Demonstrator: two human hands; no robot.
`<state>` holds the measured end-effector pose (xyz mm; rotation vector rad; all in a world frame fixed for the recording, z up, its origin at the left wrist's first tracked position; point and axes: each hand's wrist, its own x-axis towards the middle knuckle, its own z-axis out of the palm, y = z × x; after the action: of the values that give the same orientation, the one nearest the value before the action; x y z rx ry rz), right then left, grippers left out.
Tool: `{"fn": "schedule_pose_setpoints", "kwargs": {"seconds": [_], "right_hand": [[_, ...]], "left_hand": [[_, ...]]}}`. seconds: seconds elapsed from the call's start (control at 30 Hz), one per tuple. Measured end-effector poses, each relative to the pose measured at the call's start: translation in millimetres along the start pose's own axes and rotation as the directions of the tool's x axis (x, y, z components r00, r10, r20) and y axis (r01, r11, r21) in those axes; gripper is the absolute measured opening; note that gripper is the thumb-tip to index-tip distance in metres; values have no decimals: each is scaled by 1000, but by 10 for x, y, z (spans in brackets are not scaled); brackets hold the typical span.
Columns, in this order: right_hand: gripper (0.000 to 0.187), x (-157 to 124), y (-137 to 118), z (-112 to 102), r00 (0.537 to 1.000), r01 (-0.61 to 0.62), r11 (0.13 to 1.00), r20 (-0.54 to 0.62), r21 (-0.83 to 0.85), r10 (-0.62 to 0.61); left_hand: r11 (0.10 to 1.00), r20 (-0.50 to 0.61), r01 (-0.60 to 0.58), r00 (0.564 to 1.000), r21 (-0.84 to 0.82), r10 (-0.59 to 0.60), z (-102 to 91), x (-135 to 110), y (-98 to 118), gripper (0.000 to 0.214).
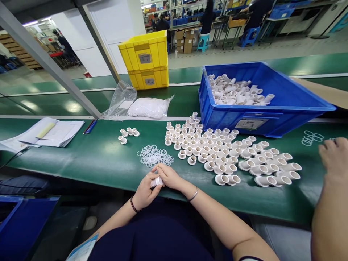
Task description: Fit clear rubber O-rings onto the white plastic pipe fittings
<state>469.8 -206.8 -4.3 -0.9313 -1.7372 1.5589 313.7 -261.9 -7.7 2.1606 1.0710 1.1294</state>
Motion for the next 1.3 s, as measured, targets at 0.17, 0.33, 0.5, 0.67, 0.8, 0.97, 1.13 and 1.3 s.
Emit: {"fn": "schedule_pose_setpoints", "kwargs": {"seconds": [0.17, 0.33, 0.5, 0.67, 0.8, 0.97, 1.13, 1.3], "right_hand": [[28, -17, 18, 55, 999, -46, 996, -7, 71, 47], [34, -25, 8, 111, 963, 216, 969, -139, -122, -232], [36, -40, -73, 72, 889, 451, 865, 19, -219, -458], [36, -37, -78, 28, 847, 530, 829, 53, -180, -529], [29, -49, -47, 33, 834, 544, 825, -13, -151, -552], [19, -85, 0, 83, 780, 574, 783, -130, -242, -612], [32, -89, 14, 110, 653, 662, 678, -199, -320, -731], [26, -105, 34, 91, 631, 587, 670, -261, -455, -731]], "left_hand": [[827, -5, 322, 931, -461, -365, 67, -35, 58, 21], [163, 190, 394, 715, -905, -672, 11, 103, 149, 26], [1, 278, 387, 663, -922, -695, -74, 151, 201, 31], [-107, 338, 365, 659, -925, -672, -72, 138, 212, 30], [-104, 329, 351, 678, -930, -657, -87, 168, 219, 23], [47, 251, 390, 676, -920, -692, -136, 225, 291, 26], [64, 205, 355, 668, -932, -715, -76, 247, 343, 27], [4, 199, 286, 676, -958, -709, 61, 231, 370, 27]]}}
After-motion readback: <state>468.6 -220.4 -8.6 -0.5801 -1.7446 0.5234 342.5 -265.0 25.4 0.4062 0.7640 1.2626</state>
